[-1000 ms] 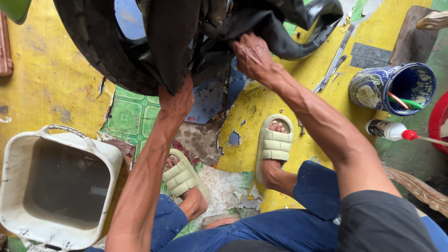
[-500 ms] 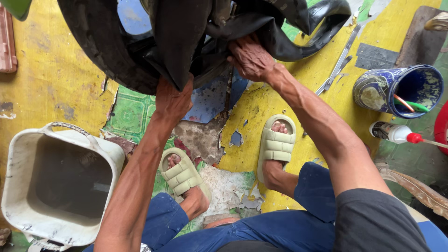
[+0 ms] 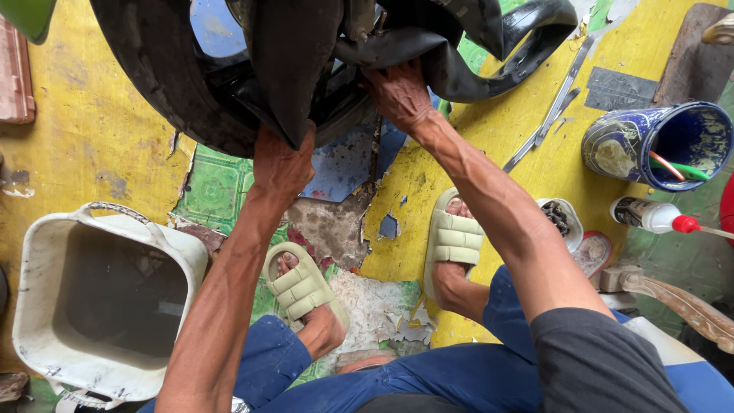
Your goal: The person sits on the floor and uses an angle grinder on the motorcycle wheel hub area, then dips a black inner tube into a basin of water, working it with both hands to check it. The person then fits the inner tube into the tire mounted on the green motorcycle, pressing and tucking the tube around the rim by hand.
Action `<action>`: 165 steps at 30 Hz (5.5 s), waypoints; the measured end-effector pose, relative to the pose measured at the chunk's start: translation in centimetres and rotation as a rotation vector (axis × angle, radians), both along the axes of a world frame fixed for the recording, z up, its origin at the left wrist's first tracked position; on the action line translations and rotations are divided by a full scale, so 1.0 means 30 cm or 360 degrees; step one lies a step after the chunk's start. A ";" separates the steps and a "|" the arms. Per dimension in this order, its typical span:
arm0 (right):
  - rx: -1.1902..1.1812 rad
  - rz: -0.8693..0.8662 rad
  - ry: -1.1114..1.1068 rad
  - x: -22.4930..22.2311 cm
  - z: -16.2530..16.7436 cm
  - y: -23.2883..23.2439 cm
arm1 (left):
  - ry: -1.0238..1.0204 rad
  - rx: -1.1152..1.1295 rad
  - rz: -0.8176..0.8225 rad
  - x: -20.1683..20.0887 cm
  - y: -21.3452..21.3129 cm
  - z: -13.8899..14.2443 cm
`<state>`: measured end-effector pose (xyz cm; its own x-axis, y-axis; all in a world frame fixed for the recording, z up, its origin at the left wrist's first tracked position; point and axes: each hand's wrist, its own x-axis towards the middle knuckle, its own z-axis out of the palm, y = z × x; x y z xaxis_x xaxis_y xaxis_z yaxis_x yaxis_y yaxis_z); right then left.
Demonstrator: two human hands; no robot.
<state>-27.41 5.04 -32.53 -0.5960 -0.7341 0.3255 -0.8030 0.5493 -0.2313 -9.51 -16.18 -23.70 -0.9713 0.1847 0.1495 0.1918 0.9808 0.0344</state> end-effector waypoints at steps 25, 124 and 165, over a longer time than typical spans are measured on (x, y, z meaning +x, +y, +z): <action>0.0394 0.0503 -0.0546 -0.109 0.198 0.100 | -0.0124 -0.0149 0.0036 -0.004 -0.083 0.036; 0.0204 0.0172 -0.0359 0.017 0.030 -0.062 | -0.0201 -0.0478 -0.0048 -0.040 -0.106 0.063; -0.0030 0.0352 -0.0368 0.023 0.101 -0.040 | -0.0860 -0.0922 -0.0210 -0.122 -0.097 0.291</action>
<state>-26.72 3.85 -29.49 -0.4823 -0.8493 0.2146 -0.8274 0.3611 -0.4302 -13.16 -19.09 -14.97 -0.8468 0.2073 -0.4898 0.4096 0.8416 -0.3520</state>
